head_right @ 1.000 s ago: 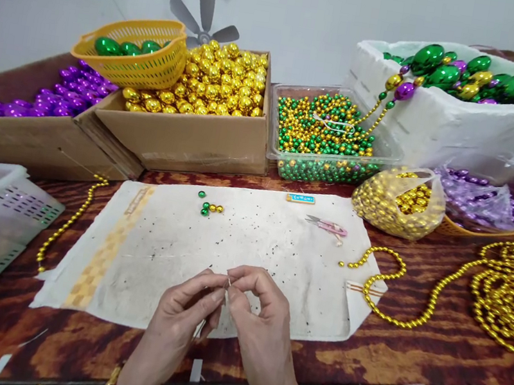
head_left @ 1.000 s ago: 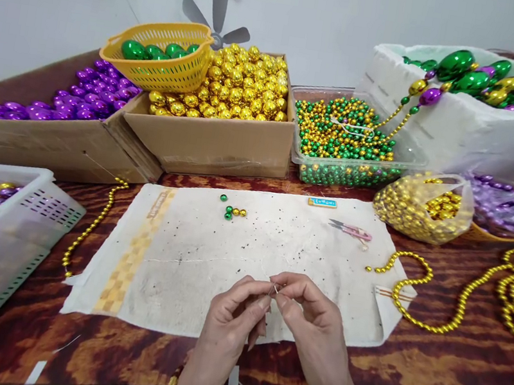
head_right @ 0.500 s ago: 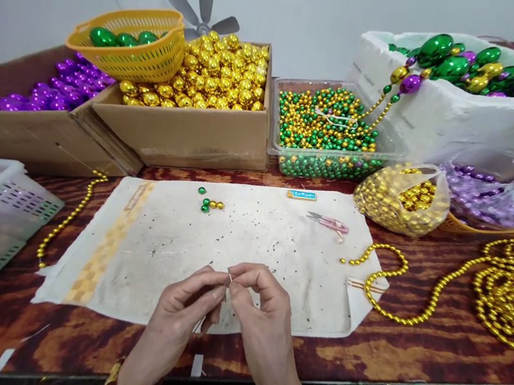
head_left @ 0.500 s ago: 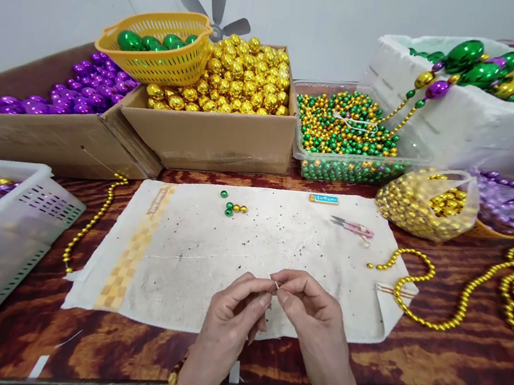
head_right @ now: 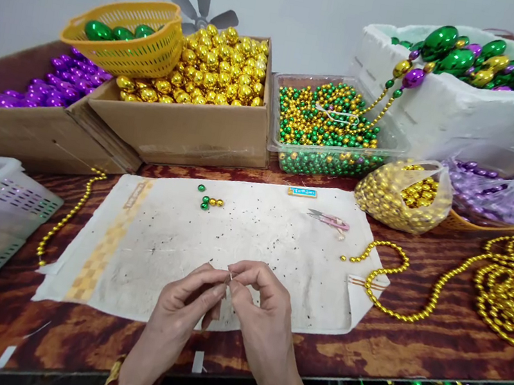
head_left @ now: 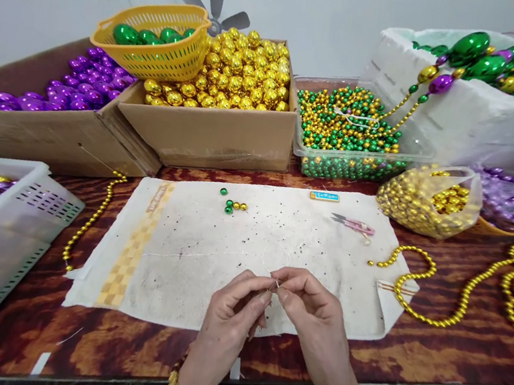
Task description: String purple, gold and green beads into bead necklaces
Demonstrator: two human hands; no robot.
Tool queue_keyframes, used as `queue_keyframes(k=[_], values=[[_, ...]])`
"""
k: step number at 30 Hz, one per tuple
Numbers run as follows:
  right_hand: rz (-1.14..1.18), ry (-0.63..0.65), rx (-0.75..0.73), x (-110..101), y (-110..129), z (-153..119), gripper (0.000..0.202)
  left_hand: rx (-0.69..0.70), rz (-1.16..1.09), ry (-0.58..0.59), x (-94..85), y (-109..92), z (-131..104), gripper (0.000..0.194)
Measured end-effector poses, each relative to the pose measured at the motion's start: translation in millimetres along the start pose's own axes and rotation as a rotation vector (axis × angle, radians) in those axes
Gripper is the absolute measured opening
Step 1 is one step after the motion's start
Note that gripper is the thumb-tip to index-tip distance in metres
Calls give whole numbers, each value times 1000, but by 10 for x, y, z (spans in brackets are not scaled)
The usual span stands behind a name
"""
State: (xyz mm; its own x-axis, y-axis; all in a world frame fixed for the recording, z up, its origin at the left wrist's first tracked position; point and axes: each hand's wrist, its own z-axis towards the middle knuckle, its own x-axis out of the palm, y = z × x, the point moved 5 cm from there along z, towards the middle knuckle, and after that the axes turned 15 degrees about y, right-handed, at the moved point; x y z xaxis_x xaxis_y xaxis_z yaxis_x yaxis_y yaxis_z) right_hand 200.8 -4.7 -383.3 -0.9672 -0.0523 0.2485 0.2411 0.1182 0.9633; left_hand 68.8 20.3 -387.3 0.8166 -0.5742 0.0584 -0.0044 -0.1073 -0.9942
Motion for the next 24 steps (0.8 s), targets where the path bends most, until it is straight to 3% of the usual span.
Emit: queue_keyframes(k=[15, 24], values=[[20, 5, -34, -24, -64, 11, 11, -15, -14, 26, -10, 11, 15, 21], [29, 5, -43, -20, -70, 15, 10, 61, 159, 33, -34, -99, 4, 25]])
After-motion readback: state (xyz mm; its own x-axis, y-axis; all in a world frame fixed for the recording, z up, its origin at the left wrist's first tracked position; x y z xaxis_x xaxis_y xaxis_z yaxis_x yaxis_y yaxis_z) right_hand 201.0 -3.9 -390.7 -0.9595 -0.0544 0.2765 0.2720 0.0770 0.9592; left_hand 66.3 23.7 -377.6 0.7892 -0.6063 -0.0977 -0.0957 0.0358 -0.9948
